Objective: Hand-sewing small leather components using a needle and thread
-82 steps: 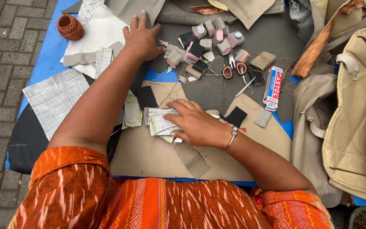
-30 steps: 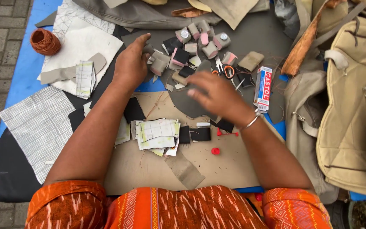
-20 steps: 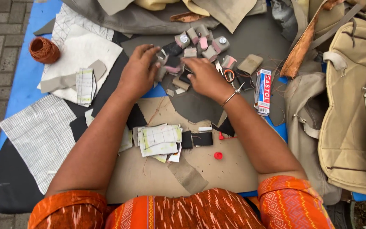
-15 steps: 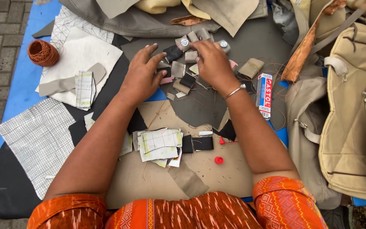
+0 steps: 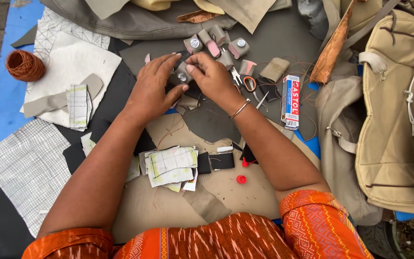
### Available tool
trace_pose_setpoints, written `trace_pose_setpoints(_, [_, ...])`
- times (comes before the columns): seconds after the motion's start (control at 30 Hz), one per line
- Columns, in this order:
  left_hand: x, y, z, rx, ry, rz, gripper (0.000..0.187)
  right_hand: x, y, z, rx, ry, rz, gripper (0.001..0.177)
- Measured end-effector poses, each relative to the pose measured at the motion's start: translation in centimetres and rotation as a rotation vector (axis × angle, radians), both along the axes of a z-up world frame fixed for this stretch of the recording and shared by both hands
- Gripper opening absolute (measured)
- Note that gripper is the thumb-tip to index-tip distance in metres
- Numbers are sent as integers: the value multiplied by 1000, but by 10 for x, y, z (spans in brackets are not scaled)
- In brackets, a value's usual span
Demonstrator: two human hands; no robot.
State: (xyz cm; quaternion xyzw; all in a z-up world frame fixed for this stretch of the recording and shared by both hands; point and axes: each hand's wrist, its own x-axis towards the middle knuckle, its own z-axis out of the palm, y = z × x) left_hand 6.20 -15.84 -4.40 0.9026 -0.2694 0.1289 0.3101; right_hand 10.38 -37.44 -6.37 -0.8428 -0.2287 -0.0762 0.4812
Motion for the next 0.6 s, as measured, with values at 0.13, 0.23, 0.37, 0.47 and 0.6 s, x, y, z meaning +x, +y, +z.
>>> trace_pose_setpoints(0.13, [10,2,-23,-48,-19,-1,60,-13,12,8,238,160,62,12])
trace_pose_setpoints(0.23, [6,7,-13,-94,-16,20,58,-4,-9,39,-115,-94,-65,18])
trace_pose_setpoints(0.37, [2,4,1,-104,-28,19,51,4,-55,65,-698,-205,-375,28])
trace_pose_setpoints(0.47, [1,4,-1,-76,-44,33,50,8,-79,63,-857,46,-539,57])
trace_pose_setpoints(0.6, [3,6,-1,-61,-6,45,54,26,-98,44,-911,293,-422,40])
